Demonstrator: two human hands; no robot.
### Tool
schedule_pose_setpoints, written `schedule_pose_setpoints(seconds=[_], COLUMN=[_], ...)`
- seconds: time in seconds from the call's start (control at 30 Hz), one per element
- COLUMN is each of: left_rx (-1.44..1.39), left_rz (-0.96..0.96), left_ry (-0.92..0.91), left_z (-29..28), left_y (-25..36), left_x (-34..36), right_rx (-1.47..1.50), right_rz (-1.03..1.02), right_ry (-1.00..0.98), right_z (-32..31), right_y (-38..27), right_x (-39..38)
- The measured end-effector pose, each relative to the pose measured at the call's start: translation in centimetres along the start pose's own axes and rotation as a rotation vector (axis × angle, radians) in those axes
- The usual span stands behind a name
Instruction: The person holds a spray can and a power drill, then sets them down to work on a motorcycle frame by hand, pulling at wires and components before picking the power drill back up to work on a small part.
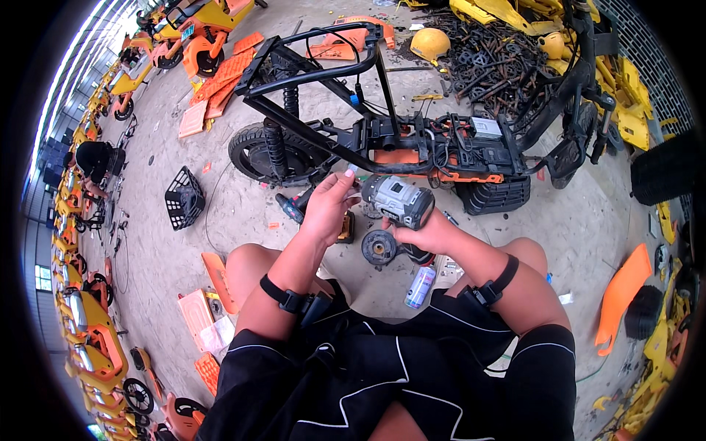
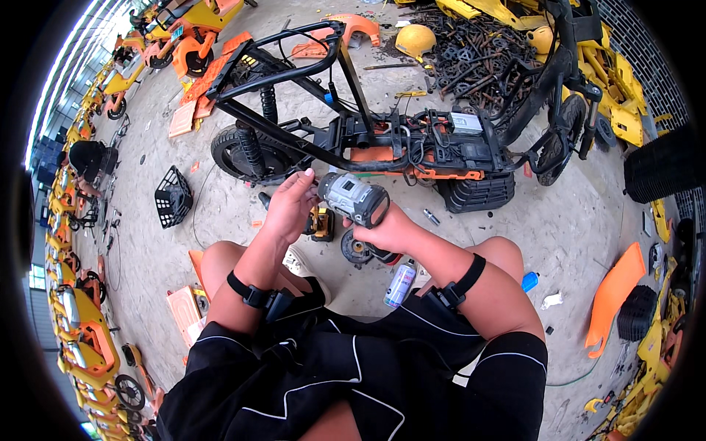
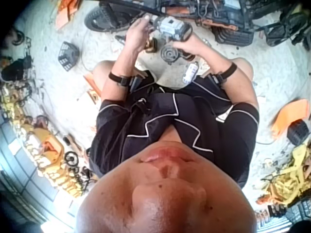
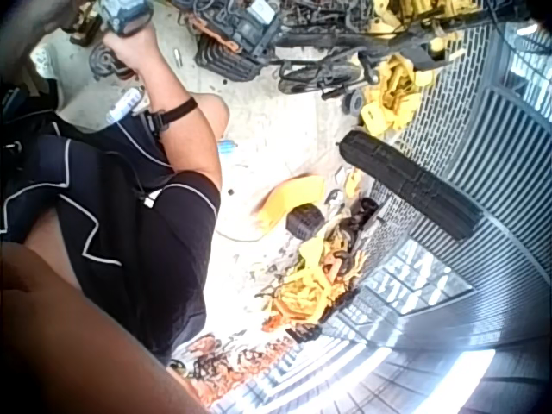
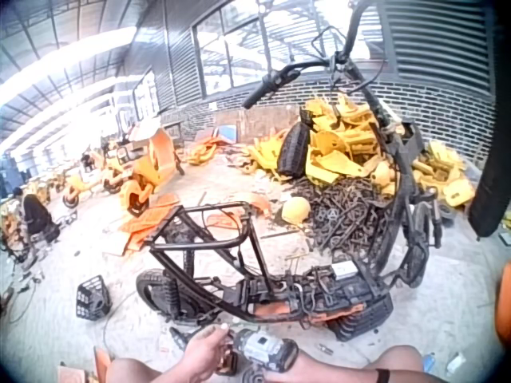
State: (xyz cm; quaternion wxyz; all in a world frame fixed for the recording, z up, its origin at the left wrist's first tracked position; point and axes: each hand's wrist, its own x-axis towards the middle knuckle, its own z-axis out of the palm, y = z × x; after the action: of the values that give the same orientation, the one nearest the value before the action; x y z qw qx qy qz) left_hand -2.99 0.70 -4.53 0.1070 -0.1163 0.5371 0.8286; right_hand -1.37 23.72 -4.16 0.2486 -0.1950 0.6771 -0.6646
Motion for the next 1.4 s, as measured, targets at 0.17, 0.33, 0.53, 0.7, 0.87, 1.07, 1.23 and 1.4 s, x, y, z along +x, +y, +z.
schedule_pose_setpoints(seconds=[0.17, 0.33, 0.53, 0.7, 0.87, 1.07, 1.23, 1.4], left_rx=[0.002, -0.001, 0.002, 0.004, 0.027, 0.033, 0.043, 0.048], left_rz=[0.002, -0.001, -0.004, -0.001, -0.008, -0.021, -0.025, -0.019], left_ry=[0.006, 0.002, 0.008, 0.017, 0.026, 0.036, 0.022, 0.019], left_z=[0.1, -0.4, -0.3, 0.3, 0.2, 0.2, 0.2, 0.6], left_y=[0.2, -0.1, 0.0, 0.4, 0.3, 0.2, 0.3, 0.6], left_x=[-0.1, 0.1, 0.0, -0.3, -0.3, -0.1, -0.1, -0.4], right_rx=[-0.003, -0.033, -0.045, -0.167, -0.086, 0.027, -0.199, -0.319], right_rz=[-0.005, -0.009, -0.02, 0.033, -0.005, -0.002, -0.009, -0.058], right_ry=[0.013, 0.012, 0.011, 0.006, 0.018, 0.045, 0.027, 0.05], right_z=[0.1, 0.0, -0.1, -0.3, 0.0, 0.2, -0.5, -0.5], right_y=[0.1, -0.1, 0.1, 0.4, 0.5, 0.3, 1.1, 1.8], right_x=[0.0, 0.0, 0.1, -0.2, -0.1, -0.1, 0.0, 0.0])
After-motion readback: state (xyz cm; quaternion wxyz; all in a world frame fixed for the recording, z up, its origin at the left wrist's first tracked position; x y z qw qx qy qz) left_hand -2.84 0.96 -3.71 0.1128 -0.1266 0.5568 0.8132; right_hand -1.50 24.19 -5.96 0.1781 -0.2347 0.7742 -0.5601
